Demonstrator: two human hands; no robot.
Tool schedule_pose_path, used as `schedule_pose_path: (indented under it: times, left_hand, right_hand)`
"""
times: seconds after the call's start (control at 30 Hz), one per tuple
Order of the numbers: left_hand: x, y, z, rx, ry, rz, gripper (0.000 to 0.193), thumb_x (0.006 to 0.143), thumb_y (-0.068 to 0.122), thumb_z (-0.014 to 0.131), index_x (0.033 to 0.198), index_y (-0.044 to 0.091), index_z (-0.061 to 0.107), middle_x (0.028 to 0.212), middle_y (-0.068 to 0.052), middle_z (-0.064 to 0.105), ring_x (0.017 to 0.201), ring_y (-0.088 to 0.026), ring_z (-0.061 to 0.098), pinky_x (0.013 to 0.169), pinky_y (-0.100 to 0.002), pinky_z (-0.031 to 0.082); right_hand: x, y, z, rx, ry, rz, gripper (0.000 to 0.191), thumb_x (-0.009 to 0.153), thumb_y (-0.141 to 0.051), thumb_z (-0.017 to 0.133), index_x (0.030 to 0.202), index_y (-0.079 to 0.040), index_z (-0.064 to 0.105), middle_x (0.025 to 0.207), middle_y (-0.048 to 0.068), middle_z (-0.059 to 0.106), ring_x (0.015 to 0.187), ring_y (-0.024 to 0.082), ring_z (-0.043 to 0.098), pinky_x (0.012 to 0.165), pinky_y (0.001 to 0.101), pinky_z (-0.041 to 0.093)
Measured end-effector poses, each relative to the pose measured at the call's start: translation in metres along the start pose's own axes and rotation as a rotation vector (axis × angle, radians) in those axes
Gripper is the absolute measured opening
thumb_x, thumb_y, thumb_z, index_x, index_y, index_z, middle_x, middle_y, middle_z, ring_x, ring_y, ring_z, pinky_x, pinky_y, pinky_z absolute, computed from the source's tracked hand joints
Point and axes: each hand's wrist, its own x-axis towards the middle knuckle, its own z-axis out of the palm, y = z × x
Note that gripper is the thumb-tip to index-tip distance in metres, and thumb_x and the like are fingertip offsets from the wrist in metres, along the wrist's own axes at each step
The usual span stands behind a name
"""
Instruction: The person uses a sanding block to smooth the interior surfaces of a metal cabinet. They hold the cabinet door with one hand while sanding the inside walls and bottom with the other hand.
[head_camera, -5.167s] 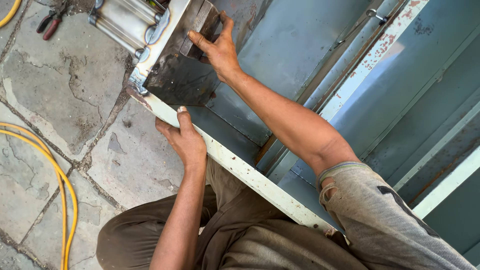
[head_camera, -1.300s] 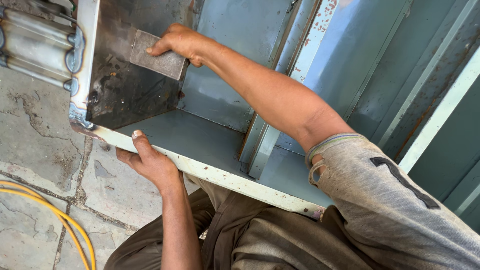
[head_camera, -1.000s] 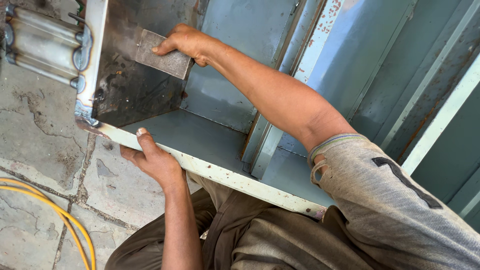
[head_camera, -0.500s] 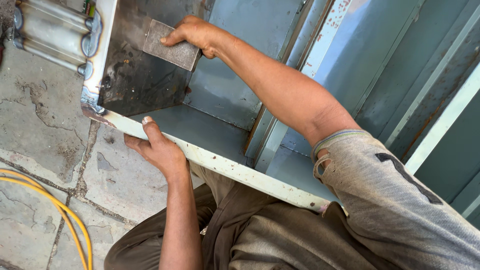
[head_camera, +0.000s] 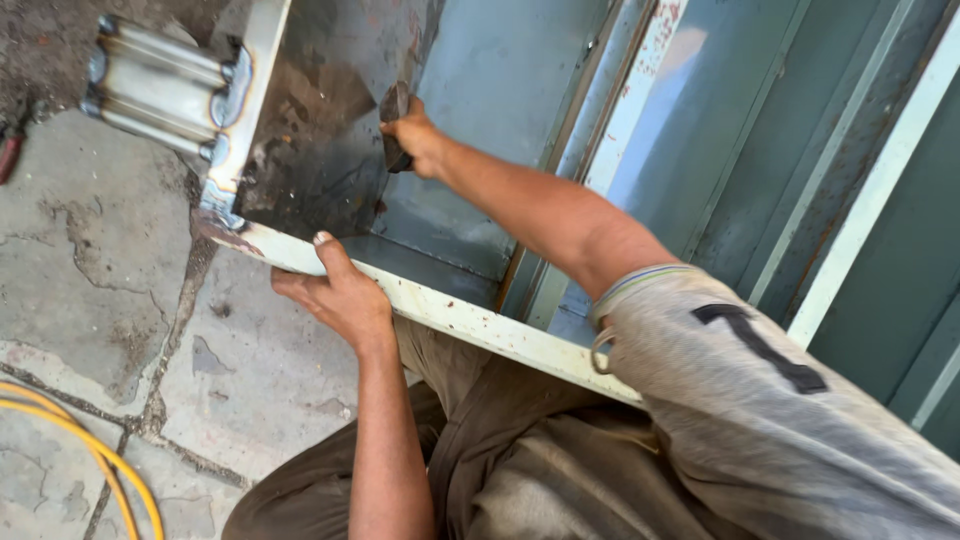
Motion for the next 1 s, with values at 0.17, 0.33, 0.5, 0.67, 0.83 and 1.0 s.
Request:
schedule_pose_path:
  times: [0.17,0.33,0.5,0.67,0.83,1.0]
  left_hand:
    - [-0.002,0.007,0.0,0.007,-0.012,-0.048,0.067,0.099,0.04,0.055,0.135,-0.014,0.039,0.122,-0.024,0.044,0.122,-0.04,0.052,0.105,-0.053,0.04]
    - [-0.002,0.013,0.0,-0.02,-0.016,-0.068,0.07,0.097,0.039,0.055,0.139,-0.013,0.037,0.122,-0.024,0.042,0.122,-0.04,0.051,0.105,-0.05,0.041]
    - [-0.001,0.01,0.002,-0.019,-0.021,-0.043,0.071,0.098,0.038,0.056,0.143,-0.012,0.032,0.125,-0.023,0.042,0.125,-0.039,0.05,0.107,-0.048,0.041]
    - [-0.001,0.007,0.004,-0.047,-0.045,-0.071,0.068,0.098,0.037,0.054,0.142,-0.01,0.033,0.124,-0.021,0.04,0.127,-0.037,0.049,0.109,-0.047,0.042]
    - [-0.002,0.008,0.005,-0.013,-0.04,-0.064,0.066,0.099,0.037,0.053,0.142,-0.009,0.034,0.124,-0.021,0.04,0.126,-0.036,0.049,0.111,-0.046,0.039]
    - [-0.002,0.008,0.005,-0.017,-0.033,-0.05,0.065,0.099,0.036,0.054,0.141,-0.01,0.035,0.124,-0.021,0.04,0.126,-0.037,0.048,0.111,-0.045,0.039]
  right_hand:
    - [0.002,0.011,0.023,0.28,0.009,-0.163,0.082,0.098,-0.027,0.066,0.159,-0.033,0.011,0.154,0.019,0.043,0.137,0.038,0.046,0.095,0.0602,0.052]
    - [0.006,0.016,0.028,0.482,0.052,0.025,0.075,0.095,-0.031,0.058,0.158,-0.035,0.017,0.152,0.015,0.041,0.133,0.04,0.048,0.091,0.0662,0.054]
    - [0.012,0.019,0.014,0.412,-0.006,0.051,0.09,0.091,-0.018,0.069,0.158,-0.033,0.011,0.149,0.026,0.046,0.13,0.044,0.054,0.098,0.0675,0.051]
    - [0.021,0.021,0.002,0.308,-0.035,0.054,0.104,0.088,-0.01,0.073,0.161,-0.035,0.003,0.154,0.018,0.042,0.134,0.037,0.05,0.105,0.0697,0.046]
    - [0.024,0.023,0.002,0.338,-0.048,0.068,0.099,0.089,-0.009,0.069,0.161,-0.035,0.007,0.155,0.017,0.043,0.13,0.036,0.054,0.103,0.066,0.049]
    - [0.025,0.024,0.002,0.363,-0.055,0.033,0.098,0.088,-0.006,0.068,0.161,-0.036,0.009,0.155,0.015,0.041,0.127,0.035,0.056,0.1,0.0651,0.053]
